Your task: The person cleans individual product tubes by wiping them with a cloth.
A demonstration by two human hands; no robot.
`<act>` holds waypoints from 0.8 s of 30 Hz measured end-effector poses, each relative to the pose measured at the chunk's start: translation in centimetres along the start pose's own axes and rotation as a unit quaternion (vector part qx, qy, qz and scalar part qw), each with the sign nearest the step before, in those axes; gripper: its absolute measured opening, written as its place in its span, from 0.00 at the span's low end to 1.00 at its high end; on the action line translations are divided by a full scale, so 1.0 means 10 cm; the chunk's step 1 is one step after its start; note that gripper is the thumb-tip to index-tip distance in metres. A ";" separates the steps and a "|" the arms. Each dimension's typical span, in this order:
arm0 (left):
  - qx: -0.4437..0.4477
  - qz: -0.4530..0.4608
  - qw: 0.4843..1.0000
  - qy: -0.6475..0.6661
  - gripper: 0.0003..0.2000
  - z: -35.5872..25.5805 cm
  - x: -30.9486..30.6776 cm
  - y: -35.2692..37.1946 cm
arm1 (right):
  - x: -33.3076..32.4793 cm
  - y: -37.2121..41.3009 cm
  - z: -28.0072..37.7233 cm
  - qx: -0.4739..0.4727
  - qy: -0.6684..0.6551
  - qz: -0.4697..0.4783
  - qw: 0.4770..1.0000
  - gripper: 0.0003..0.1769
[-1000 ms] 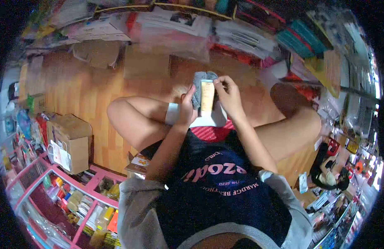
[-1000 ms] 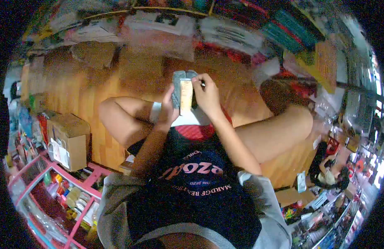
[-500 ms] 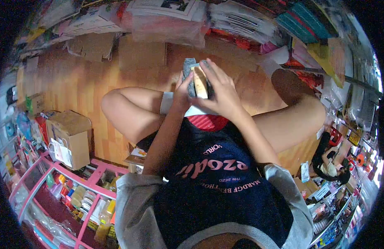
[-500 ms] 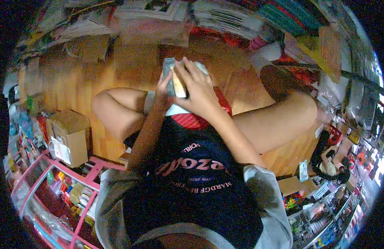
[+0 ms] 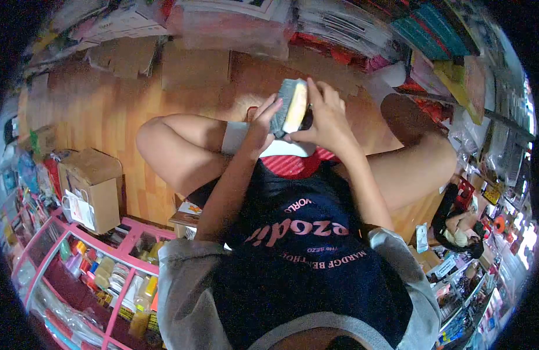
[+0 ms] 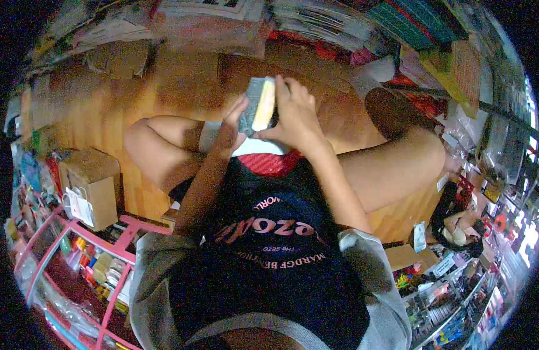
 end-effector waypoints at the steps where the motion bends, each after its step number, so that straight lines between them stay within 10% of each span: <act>1: -0.004 0.011 1.000 0.015 0.17 0.01 0.01 -0.01 | -0.05 -0.01 -0.06 0.026 -0.009 -0.021 0.999 0.59; 24: 0.023 0.042 0.998 -0.033 0.19 -0.04 0.13 0.13 | -0.30 0.04 0.07 -0.023 0.020 -0.098 0.995 0.56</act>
Point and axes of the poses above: each hand's wrist, its own y-axis away from the middle knuckle, its own x-axis out of the palm, z = x × y, the point moved 8 cm from there along -y, towards the middle knuckle
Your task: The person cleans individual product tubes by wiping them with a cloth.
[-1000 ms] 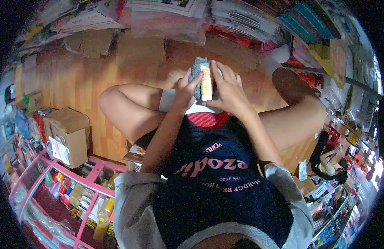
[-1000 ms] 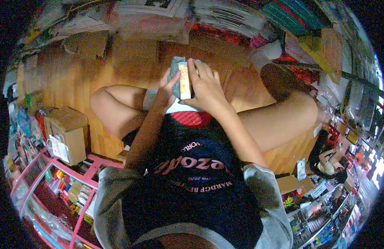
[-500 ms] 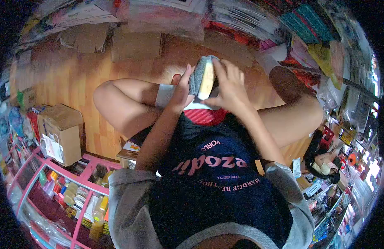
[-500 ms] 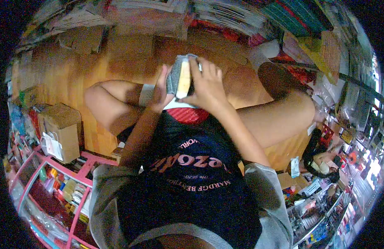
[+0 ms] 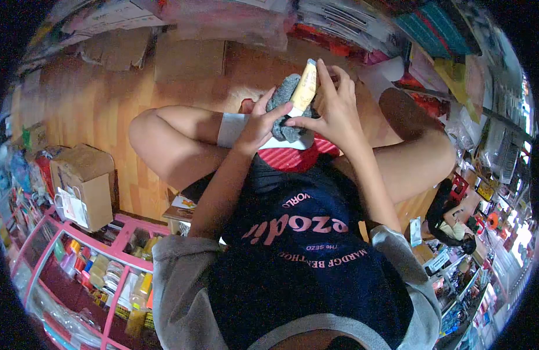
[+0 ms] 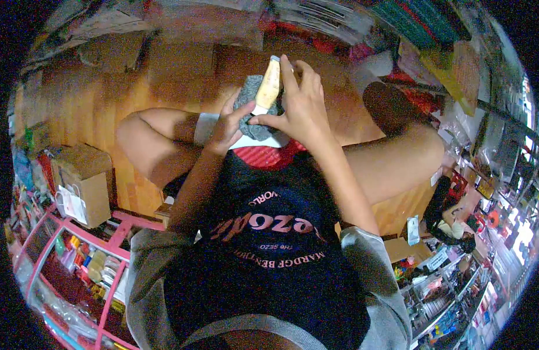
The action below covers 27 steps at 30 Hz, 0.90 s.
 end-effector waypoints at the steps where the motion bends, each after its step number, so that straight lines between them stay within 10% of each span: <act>1: 0.005 -0.007 1.000 -0.004 0.20 -0.02 -0.01 0.01 | -0.01 0.00 -0.01 0.004 -0.031 -0.007 0.999 0.53; 8: -0.002 -0.008 0.999 -0.035 0.22 -0.04 0.02 0.00 | -0.06 -0.01 -0.15 0.043 -0.093 -0.031 0.994 0.38; 27: -0.041 -0.016 0.999 -0.019 0.25 0.06 -0.07 -0.03 | -0.04 -0.05 -0.26 0.029 -0.118 -0.022 0.992 0.35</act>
Point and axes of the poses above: each hand's wrist, its own y-axis away from the middle knuckle, its own x-axis out of the palm, z = x × y, the point moved 8 cm from there along -y, towards the middle knuckle
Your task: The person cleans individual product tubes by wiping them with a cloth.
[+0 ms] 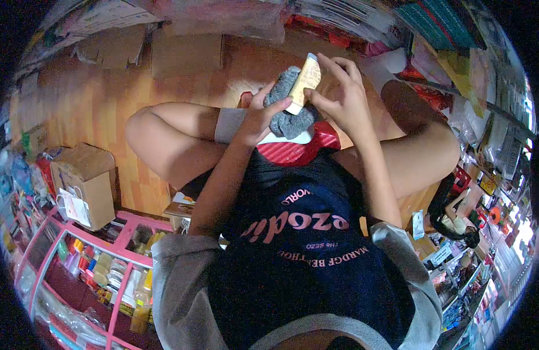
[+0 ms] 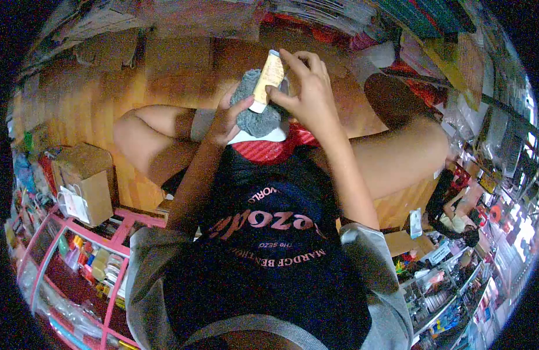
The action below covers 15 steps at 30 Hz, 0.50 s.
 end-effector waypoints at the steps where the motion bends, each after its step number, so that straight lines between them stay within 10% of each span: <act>1: 0.000 0.000 1.000 0.000 0.25 0.01 -0.01 0.00 | 0.01 0.00 -0.01 0.003 -0.006 0.002 1.000 0.35; 15: 0.003 -0.030 0.999 -0.039 0.21 -0.05 0.00 0.02 | 0.08 0.03 -0.01 -0.004 0.042 0.016 0.999 0.37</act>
Point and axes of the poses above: each hand's wrist, its own y-axis away from the middle knuckle, its own x-axis out of the palm, z = x × y, the point moved 8 cm from there along -y, towards the middle knuckle
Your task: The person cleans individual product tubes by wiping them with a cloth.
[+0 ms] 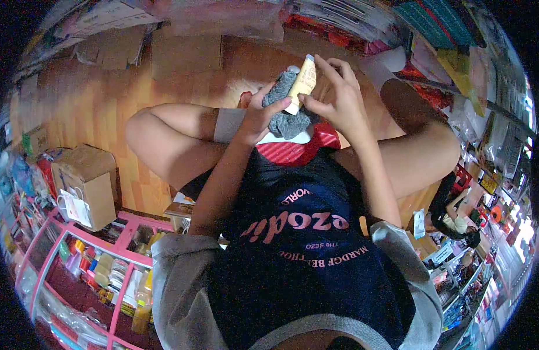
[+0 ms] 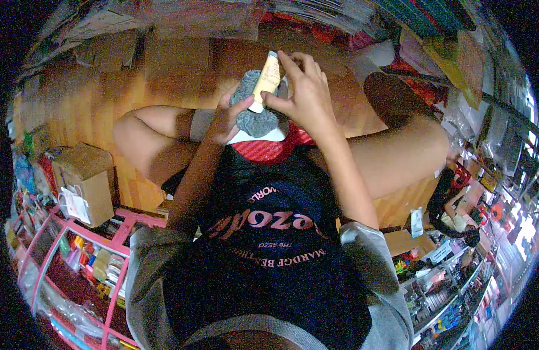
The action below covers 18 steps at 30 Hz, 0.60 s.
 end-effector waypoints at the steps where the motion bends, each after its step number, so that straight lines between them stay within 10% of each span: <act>1: 0.000 0.000 1.000 -0.001 0.21 -0.02 0.01 0.01 | 0.00 0.00 0.00 -0.003 0.008 -0.002 1.000 0.37; 18: 0.033 -0.004 0.998 -0.050 0.20 -0.12 0.04 0.06 | -0.04 -0.01 -0.05 -0.006 0.015 -0.020 1.000 0.33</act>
Point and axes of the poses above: each hand's wrist, its own y-axis away from the middle knuckle, its own x-axis out of the palm, z = x × y, the point moved 8 cm from there along -y, towards the middle knuckle
